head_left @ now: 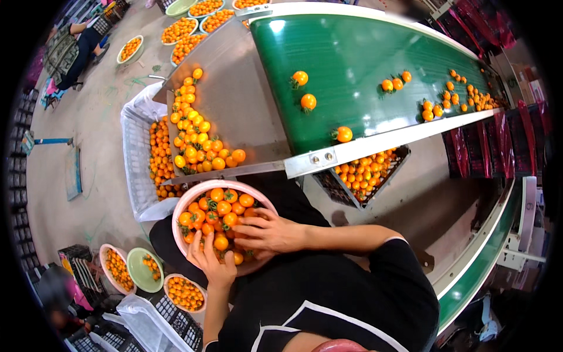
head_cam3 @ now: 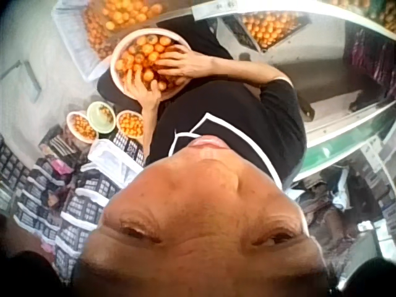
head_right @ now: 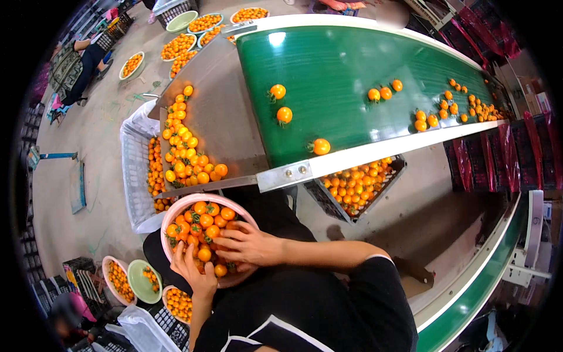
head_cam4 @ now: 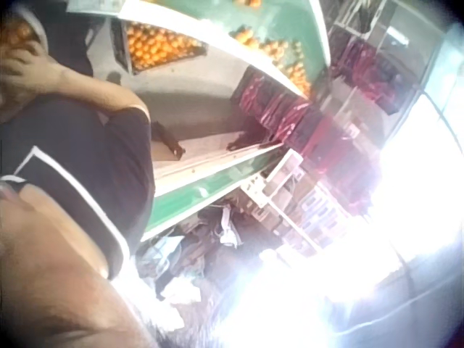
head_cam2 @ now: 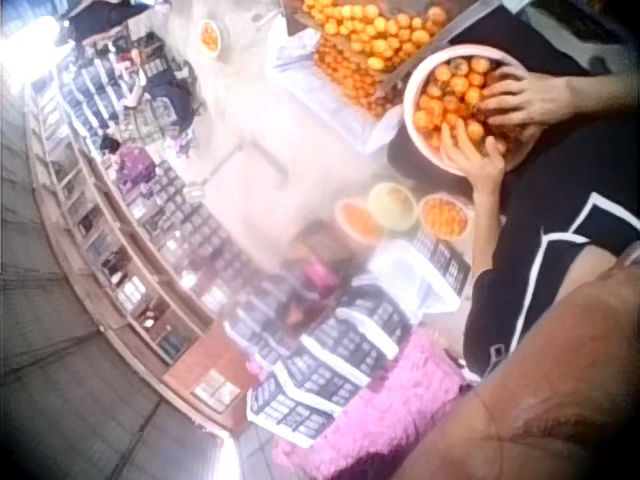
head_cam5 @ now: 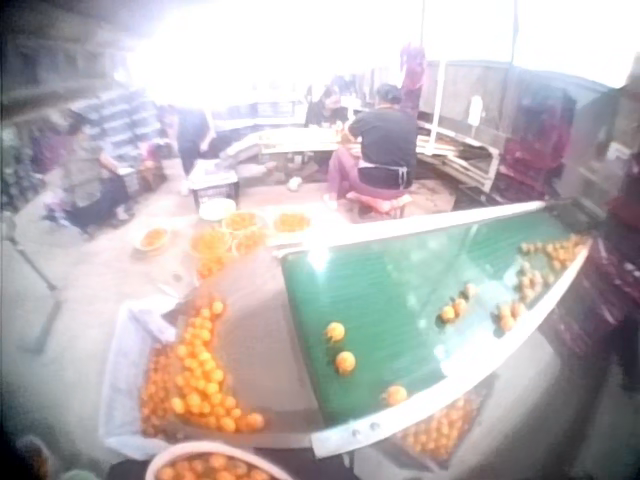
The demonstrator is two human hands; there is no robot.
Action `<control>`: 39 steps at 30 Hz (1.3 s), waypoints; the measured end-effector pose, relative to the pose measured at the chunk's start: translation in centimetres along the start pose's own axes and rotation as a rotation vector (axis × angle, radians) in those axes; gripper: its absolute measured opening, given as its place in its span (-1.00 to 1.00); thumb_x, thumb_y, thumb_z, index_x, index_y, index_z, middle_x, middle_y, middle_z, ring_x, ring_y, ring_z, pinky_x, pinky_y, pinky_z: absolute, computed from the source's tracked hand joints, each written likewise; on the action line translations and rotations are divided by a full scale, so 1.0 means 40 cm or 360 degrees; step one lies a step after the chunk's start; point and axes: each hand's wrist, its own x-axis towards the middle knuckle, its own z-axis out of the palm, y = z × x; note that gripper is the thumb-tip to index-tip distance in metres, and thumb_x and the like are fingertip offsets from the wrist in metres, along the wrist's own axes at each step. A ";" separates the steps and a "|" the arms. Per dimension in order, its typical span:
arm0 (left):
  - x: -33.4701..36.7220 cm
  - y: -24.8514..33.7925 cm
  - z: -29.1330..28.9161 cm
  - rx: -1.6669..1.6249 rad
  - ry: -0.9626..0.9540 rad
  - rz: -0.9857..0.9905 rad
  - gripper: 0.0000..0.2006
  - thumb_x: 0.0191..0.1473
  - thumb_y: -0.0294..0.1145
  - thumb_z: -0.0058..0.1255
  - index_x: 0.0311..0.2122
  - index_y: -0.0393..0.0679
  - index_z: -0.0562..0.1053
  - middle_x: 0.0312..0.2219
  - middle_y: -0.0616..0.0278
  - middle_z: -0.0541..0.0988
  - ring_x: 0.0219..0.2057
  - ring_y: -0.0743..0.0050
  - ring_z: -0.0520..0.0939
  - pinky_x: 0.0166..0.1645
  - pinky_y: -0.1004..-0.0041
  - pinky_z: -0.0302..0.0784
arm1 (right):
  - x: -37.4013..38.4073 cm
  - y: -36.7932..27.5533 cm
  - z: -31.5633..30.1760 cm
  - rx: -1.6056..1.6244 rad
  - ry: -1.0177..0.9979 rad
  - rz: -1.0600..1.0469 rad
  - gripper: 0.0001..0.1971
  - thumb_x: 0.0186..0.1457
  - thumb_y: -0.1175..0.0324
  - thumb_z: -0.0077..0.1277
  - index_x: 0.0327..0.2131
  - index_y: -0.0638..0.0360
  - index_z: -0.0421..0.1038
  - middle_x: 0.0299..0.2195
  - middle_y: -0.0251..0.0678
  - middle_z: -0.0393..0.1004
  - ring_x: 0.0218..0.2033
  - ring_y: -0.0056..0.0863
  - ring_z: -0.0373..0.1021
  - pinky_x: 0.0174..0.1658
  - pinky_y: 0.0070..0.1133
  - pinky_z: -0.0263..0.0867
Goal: The person sorts small orange tomatoes by hand, picking them from a conveyor belt and placing them into a pink bowl, and then pours the sorted tomatoes into other containers.
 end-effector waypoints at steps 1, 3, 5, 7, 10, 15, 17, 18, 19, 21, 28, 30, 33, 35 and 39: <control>0.029 0.010 -0.016 -0.0078 0.0084 0.0050 -0.56 -0.06 -0.29 0.06 -0.05 -0.29 0.43 0.06 -0.08 0.36 0.02 -0.11 0.34 0.15 0.05 0.21 | -0.008 -0.003 -0.033 0.0097 0.0031 -0.0047 -0.36 -0.10 0.10 0.16 0.10 -0.01 0.28 0.20 -0.26 0.18 0.21 -0.31 0.13 0.23 -0.17 -0.01; 0.132 0.053 -0.021 -0.0280 0.0060 0.0214 -0.65 -0.11 -0.39 0.12 -0.15 -0.27 0.49 -0.05 -0.06 0.46 -0.04 -0.07 0.43 0.09 0.09 0.28 | -0.020 0.009 -0.160 -0.0151 0.0088 -0.0042 -0.50 -0.05 0.18 0.14 0.01 0.01 0.35 0.08 -0.24 0.33 0.09 -0.26 0.28 0.16 -0.23 0.12; 0.229 0.102 -0.002 -0.0636 -0.0039 0.0311 -0.67 -0.14 -0.50 0.13 -0.16 -0.26 0.50 -0.06 -0.02 0.47 -0.11 -0.04 0.49 0.03 0.14 0.35 | -0.036 0.067 -0.266 0.0027 -0.0115 0.0537 -0.64 -0.06 0.37 0.13 -0.11 0.05 0.43 -0.10 -0.24 0.44 -0.07 -0.22 0.37 0.02 -0.32 0.25; 0.330 0.171 0.024 -0.0818 -0.0213 0.0455 -0.68 -0.11 -0.55 0.11 -0.15 -0.25 0.50 -0.05 -0.05 0.46 -0.09 -0.05 0.51 0.04 0.19 0.39 | -0.061 0.087 -0.362 -0.0442 0.0920 0.0783 -0.70 -0.12 0.53 0.13 -0.21 0.12 0.46 -0.22 -0.22 0.47 -0.17 -0.20 0.38 -0.10 -0.37 0.29; 0.471 0.313 0.101 -0.0834 -0.0368 0.0631 -0.63 -0.06 -0.48 0.12 -0.06 -0.19 0.47 -0.05 -0.03 0.45 -0.12 -0.09 0.50 0.03 0.19 0.42 | -0.101 0.117 -0.455 -0.0654 0.1084 0.1024 -0.68 -0.14 0.61 0.12 -0.21 0.18 0.46 -0.19 -0.21 0.46 -0.17 -0.18 0.37 -0.10 -0.34 0.28; 0.566 0.405 0.229 -0.0765 -0.1028 0.0410 -0.68 -0.02 -0.37 0.12 -0.12 -0.18 0.44 -0.23 -0.02 0.43 -0.28 -0.08 0.52 -0.11 0.19 0.48 | -0.156 0.159 -0.454 -0.0603 0.0981 0.1014 -0.76 -0.10 0.54 0.11 -0.26 0.20 0.47 -0.20 -0.22 0.46 -0.17 -0.19 0.37 -0.09 -0.36 0.28; 0.575 0.407 0.236 -0.0882 -0.1021 0.0415 -0.75 -0.02 -0.40 0.12 -0.22 -0.23 0.42 -0.34 0.01 0.41 -0.35 -0.08 0.52 -0.23 0.21 0.47 | -0.182 0.166 -0.437 -0.0451 0.1011 0.1096 -0.77 -0.10 0.55 0.10 -0.27 0.19 0.47 -0.21 -0.23 0.46 -0.19 -0.21 0.38 -0.09 -0.37 0.29; 0.580 0.412 0.242 -0.0934 -0.1017 0.0410 -0.76 -0.02 -0.41 0.12 -0.23 -0.24 0.41 -0.36 0.01 0.41 -0.34 -0.08 0.52 -0.24 0.22 0.46 | -0.192 0.166 -0.444 -0.0454 0.1029 0.1085 -0.77 -0.11 0.56 0.10 -0.27 0.20 0.47 -0.23 -0.24 0.46 -0.22 -0.22 0.39 -0.13 -0.39 0.30; 0.578 0.411 0.244 -0.0974 -0.1008 0.0388 -0.76 -0.02 -0.42 0.11 -0.24 -0.25 0.40 -0.37 0.01 0.42 -0.34 -0.08 0.52 -0.26 0.22 0.46 | -0.190 0.159 -0.453 -0.0441 0.1043 0.1061 -0.76 -0.12 0.56 0.10 -0.28 0.21 0.47 -0.25 -0.24 0.47 -0.25 -0.22 0.39 -0.17 -0.41 0.32; 0.576 0.406 0.259 -0.1109 -0.0817 0.0323 -0.83 0.03 -0.45 0.06 -0.28 -0.26 0.39 -0.47 0.07 0.45 -0.43 0.15 0.53 -0.33 0.33 0.43 | -0.155 0.116 -0.511 -0.0414 0.1153 0.0835 -0.74 -0.15 0.57 0.10 -0.28 0.23 0.46 -0.30 -0.23 0.46 -0.34 -0.23 0.40 -0.28 -0.44 0.32; 0.633 0.476 0.277 -0.1231 -0.0847 0.0212 -0.85 0.06 -0.35 0.01 -0.32 -0.19 0.44 -0.62 0.01 0.52 -0.54 0.01 0.58 -0.41 0.24 0.44 | -0.055 -0.047 -0.674 -0.0686 0.1342 -0.0023 -0.76 -0.17 0.33 0.11 -0.31 0.03 0.49 -0.47 -0.38 0.37 -0.53 -0.47 0.26 -0.50 -0.52 0.21; 0.674 0.545 0.285 -0.1228 -0.0751 0.0441 -0.87 0.04 -0.46 -0.05 -0.28 -0.19 0.44 -0.48 0.01 0.54 -0.45 0.02 0.60 -0.37 0.22 0.47 | -0.048 -0.073 -0.709 -0.0796 0.1269 -0.0030 -0.78 -0.13 0.22 0.10 -0.32 -0.06 0.50 -0.49 -0.42 0.34 -0.53 -0.53 0.21 -0.50 -0.53 0.18; 0.722 0.628 0.323 -0.1063 -0.0447 0.0781 -0.80 0.03 -0.51 -0.03 -0.19 -0.20 0.45 -0.30 0.02 0.52 -0.37 0.08 0.61 -0.30 0.21 0.50 | -0.077 -0.054 -0.738 -0.0980 0.1172 -0.0269 -0.73 -0.26 0.37 0.11 -0.35 0.05 0.52 -0.45 -0.39 0.37 -0.56 -0.53 0.24 -0.50 -0.55 0.25; 0.757 0.656 0.360 -0.0720 -0.0412 0.0898 -0.77 0.02 -0.50 0.01 -0.15 -0.19 0.46 -0.23 0.04 0.50 -0.33 0.10 0.62 -0.27 0.20 0.52 | -0.081 -0.060 -0.713 -0.0971 0.1373 -0.0141 -0.75 -0.25 0.37 0.11 -0.36 0.05 0.52 -0.49 -0.42 0.33 -0.60 -0.55 0.20 -0.54 -0.60 0.20; 0.803 0.664 0.447 0.0027 -0.0581 0.0984 -0.78 -0.02 -0.44 0.08 -0.20 -0.13 0.48 -0.25 0.12 0.51 -0.32 0.08 0.62 -0.25 0.18 0.54 | -0.068 -0.090 -0.655 -0.0639 0.1489 0.0345 -0.83 -0.04 0.08 0.16 -0.37 -0.20 0.52 -0.57 -0.53 0.22 -0.55 -0.55 0.12 -0.54 -0.59 0.02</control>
